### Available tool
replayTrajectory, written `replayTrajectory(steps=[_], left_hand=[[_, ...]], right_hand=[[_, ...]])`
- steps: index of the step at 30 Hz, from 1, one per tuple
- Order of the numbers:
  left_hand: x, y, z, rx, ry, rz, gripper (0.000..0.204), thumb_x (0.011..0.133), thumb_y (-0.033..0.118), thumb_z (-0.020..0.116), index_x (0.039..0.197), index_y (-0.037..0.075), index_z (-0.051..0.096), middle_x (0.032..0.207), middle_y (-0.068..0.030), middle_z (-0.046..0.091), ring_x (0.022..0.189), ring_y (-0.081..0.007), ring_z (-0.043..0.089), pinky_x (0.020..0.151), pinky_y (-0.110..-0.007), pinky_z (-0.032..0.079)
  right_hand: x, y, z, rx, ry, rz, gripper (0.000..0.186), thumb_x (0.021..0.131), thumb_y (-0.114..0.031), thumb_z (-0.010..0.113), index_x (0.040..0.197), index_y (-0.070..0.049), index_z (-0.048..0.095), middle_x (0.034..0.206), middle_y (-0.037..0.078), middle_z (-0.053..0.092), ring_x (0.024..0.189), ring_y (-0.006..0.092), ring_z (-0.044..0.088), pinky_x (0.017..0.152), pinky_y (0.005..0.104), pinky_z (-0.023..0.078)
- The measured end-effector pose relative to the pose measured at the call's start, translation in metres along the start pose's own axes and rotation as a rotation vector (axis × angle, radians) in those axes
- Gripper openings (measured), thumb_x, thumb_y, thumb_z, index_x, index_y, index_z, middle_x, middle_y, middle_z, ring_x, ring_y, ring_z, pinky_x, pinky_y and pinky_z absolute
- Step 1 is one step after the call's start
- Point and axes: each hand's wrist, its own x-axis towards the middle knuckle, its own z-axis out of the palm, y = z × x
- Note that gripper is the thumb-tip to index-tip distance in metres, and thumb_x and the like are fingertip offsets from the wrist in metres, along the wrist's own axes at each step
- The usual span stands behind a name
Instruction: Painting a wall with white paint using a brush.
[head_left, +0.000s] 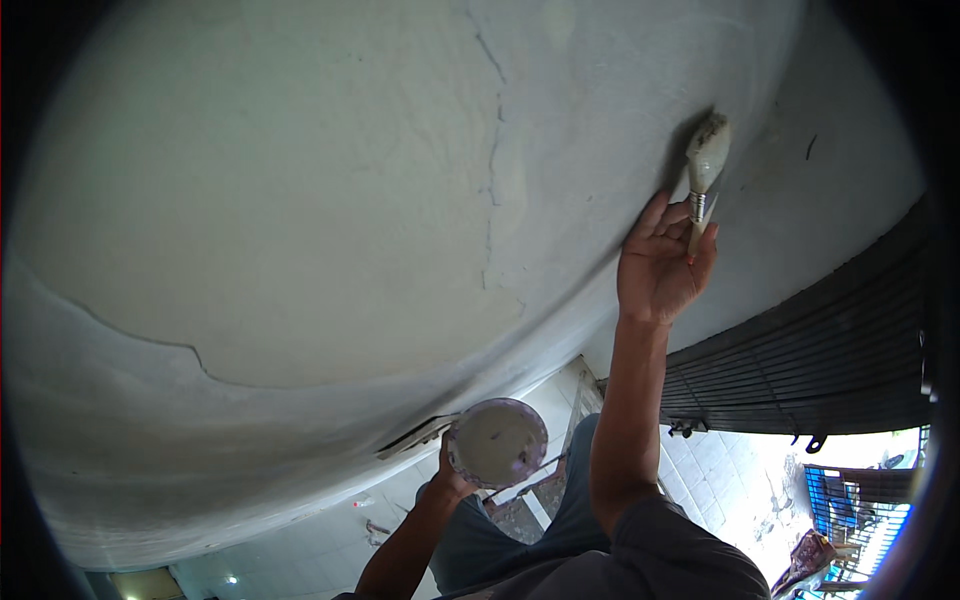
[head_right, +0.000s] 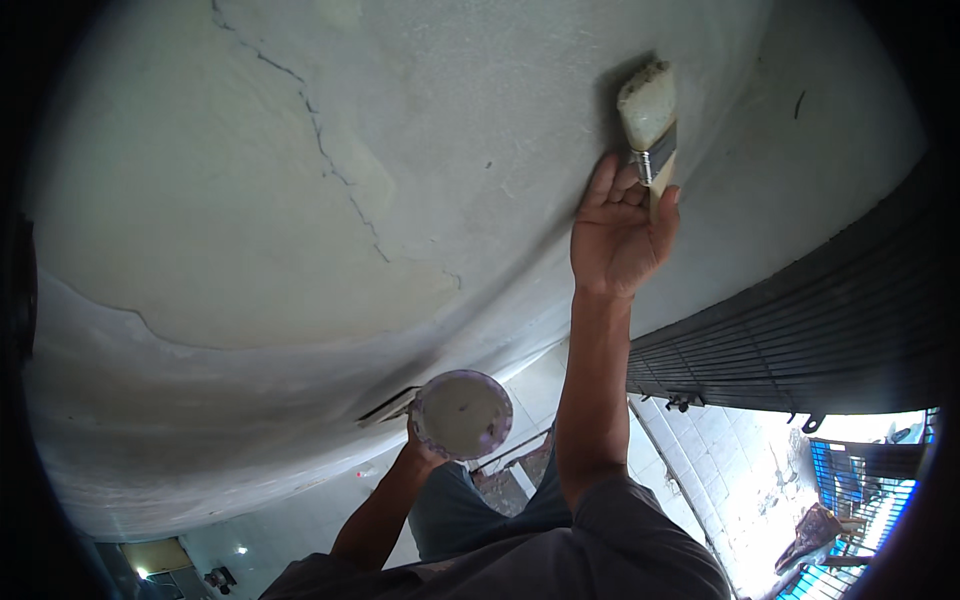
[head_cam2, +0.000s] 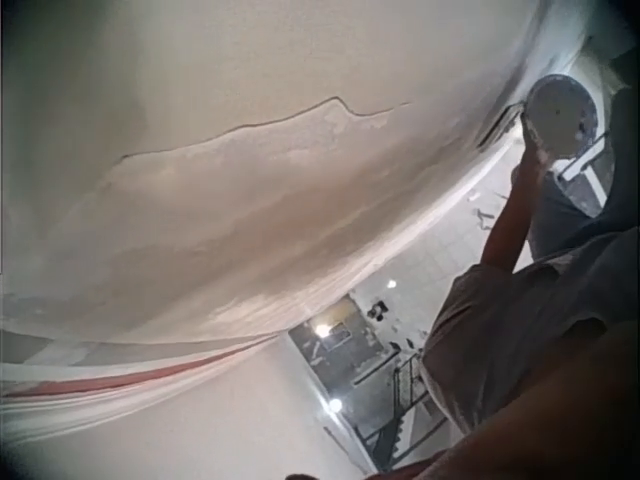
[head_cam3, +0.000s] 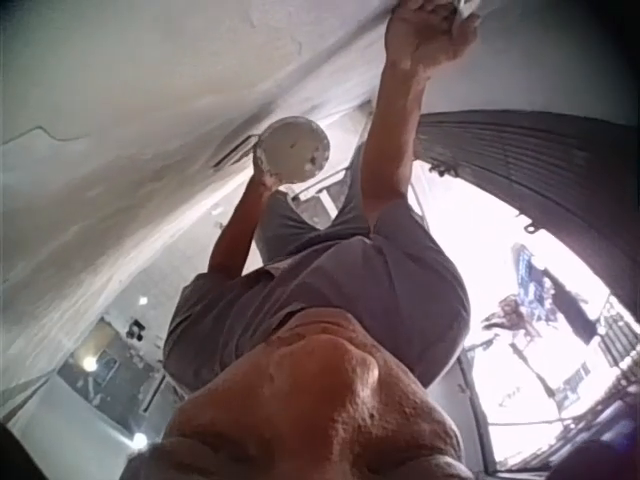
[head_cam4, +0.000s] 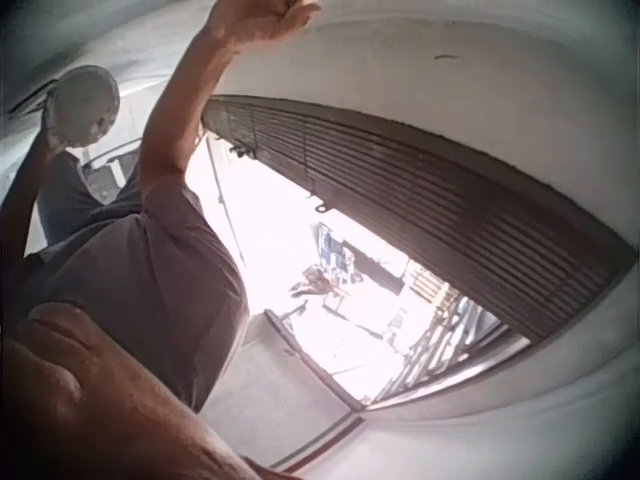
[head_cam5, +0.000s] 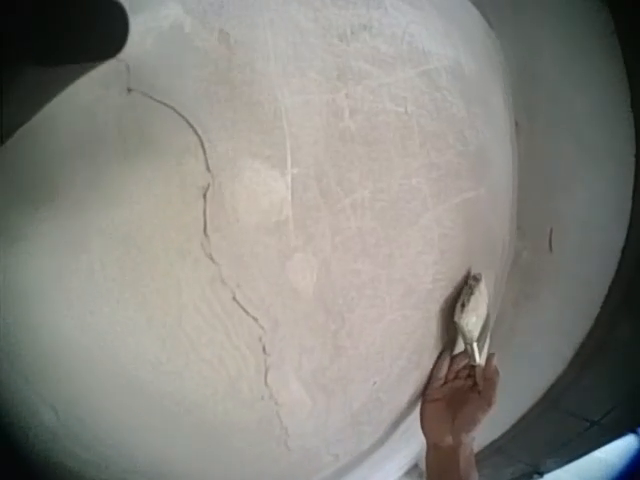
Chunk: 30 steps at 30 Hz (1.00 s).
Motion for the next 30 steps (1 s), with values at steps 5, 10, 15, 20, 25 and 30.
replayTrajectory(steps=[5, 10, 15, 20, 25, 30], left_hand=[[0.002, 0.008, -0.003, 0.095, 0.015, -0.060, 0.086, 0.085, 0.071, 0.038, 0.145, 0.009, 0.033, 0.145, -0.0161, 0.039, 0.132, -0.0341, 0.041, 0.106, -0.055, 0.036], [0.006, -0.001, -0.038, 0.050, -0.038, -0.124, 0.085, 0.086, 0.070, 0.036, 0.146, 0.011, 0.031, 0.148, -0.0156, 0.036, 0.134, -0.0343, 0.039, 0.106, -0.055, 0.036], [0.012, -0.009, -0.055, 0.001, -0.012, -0.146, 0.086, 0.085, 0.072, 0.038, 0.147, 0.013, 0.029, 0.148, -0.0148, 0.034, 0.135, -0.0349, 0.036, 0.108, -0.056, 0.033], [0.020, -0.020, -0.055, -0.379, -0.183, -0.178, 0.083, 0.085, 0.072, 0.037, 0.147, 0.017, 0.029, 0.148, -0.0137, 0.035, 0.135, -0.0339, 0.037, 0.108, -0.057, 0.032], [0.028, -0.018, -0.047, -0.034, -0.020, -0.091, 0.079, 0.088, 0.069, 0.033, 0.147, 0.016, 0.030, 0.148, -0.0135, 0.036, 0.135, -0.0316, 0.038, 0.108, -0.054, 0.034], [0.027, -0.033, -0.079, -0.287, -0.164, -0.045, 0.075, 0.092, 0.066, 0.029, 0.147, 0.014, 0.030, 0.147, -0.0124, 0.038, 0.133, -0.0303, 0.041, 0.108, -0.052, 0.036]], right_hand=[[-0.001, 0.011, 0.005, 0.039, -0.014, -0.064, 0.021, 0.095, -0.013, 0.052, 0.104, 0.002, 0.065, 0.111, 0.015, 0.067, 0.110, 0.0218, 0.062, 0.109, 0.0401, 0.039], [-0.007, 0.018, -0.003, -0.087, 0.037, -0.225, 0.027, 0.095, -0.017, 0.055, 0.111, 0.004, 0.061, 0.110, 0.013, 0.067, 0.106, 0.0228, 0.063, 0.110, 0.0394, 0.040], [-0.017, 0.034, 0.003, -0.089, -0.060, -0.252, 0.027, 0.095, -0.013, 0.054, 0.112, 0.007, 0.058, 0.114, 0.018, 0.064, 0.112, 0.0257, 0.060, 0.111, 0.0417, 0.038], [-0.024, 0.034, 0.004, -0.063, -0.172, -0.234, 0.027, 0.095, -0.010, 0.052, 0.112, 0.012, 0.056, 0.116, 0.022, 0.062, 0.116, 0.0292, 0.058, 0.112, 0.0445, 0.037], [-0.022, 0.039, 0.002, -0.241, -0.132, -0.342, 0.034, 0.094, -0.017, 0.056, 0.117, 0.009, 0.053, 0.116, 0.020, 0.062, 0.114, 0.0276, 0.058, 0.112, 0.0443, 0.037], [-0.013, 0.048, -0.002, -0.252, -0.106, -0.358, 0.034, 0.094, -0.016, 0.056, 0.116, 0.010, 0.054, 0.116, 0.023, 0.061, 0.116, 0.0298, 0.057, 0.110, 0.0455, 0.039]])
